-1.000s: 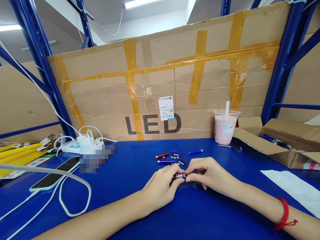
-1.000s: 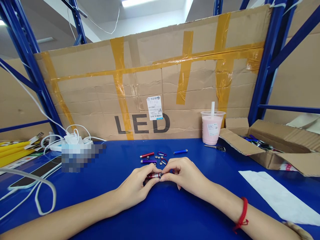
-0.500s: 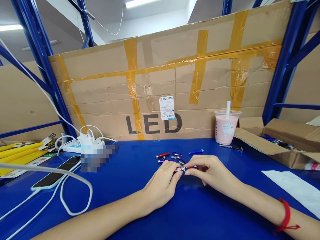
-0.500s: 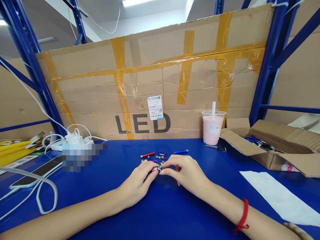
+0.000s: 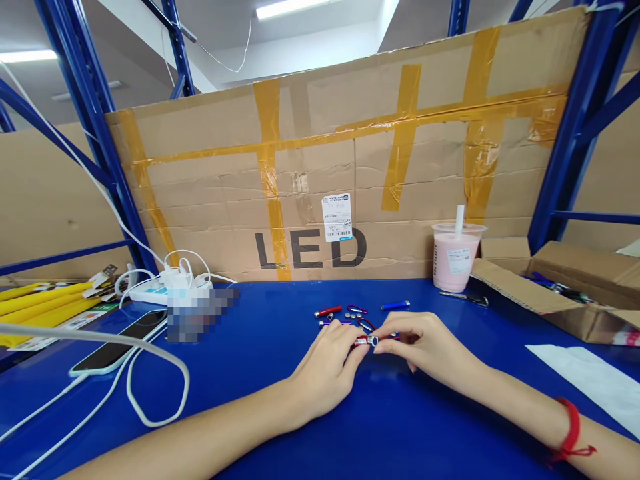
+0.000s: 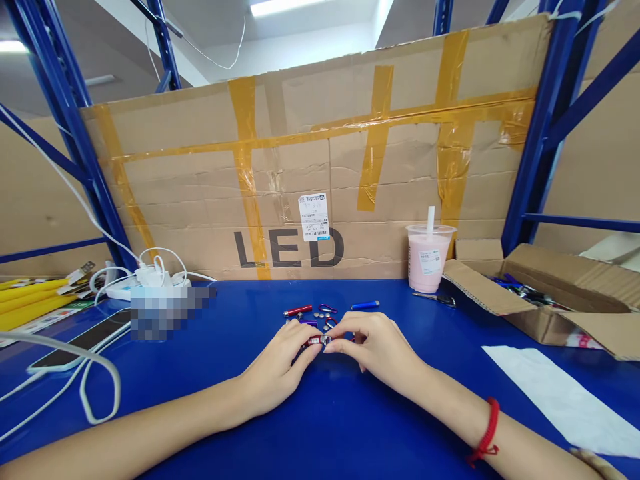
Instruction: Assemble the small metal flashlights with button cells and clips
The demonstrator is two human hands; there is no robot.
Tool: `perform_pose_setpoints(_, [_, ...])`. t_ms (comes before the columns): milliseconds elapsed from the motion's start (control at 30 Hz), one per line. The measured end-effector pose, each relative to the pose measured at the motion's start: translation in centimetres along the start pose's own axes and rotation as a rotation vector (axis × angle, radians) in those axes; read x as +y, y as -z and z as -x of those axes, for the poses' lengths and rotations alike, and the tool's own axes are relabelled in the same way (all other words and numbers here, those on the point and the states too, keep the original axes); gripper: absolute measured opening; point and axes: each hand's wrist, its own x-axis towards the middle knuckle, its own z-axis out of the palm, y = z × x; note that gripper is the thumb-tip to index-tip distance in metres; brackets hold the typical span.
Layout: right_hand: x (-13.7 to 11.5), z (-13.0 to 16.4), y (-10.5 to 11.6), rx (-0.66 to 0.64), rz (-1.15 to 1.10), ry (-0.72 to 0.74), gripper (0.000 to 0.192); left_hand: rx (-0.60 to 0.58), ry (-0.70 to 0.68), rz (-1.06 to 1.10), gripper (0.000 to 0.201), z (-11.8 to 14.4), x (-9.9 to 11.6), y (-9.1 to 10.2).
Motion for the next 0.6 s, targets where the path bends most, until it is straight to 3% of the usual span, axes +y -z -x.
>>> perform_pose_setpoints(600, [0.20, -0.04, 0.17, 0.039, 0.107, 0.105, 0.028, -0.040, 0.011, 0.033, 0.021, -0.13, -0.04, 0.01])
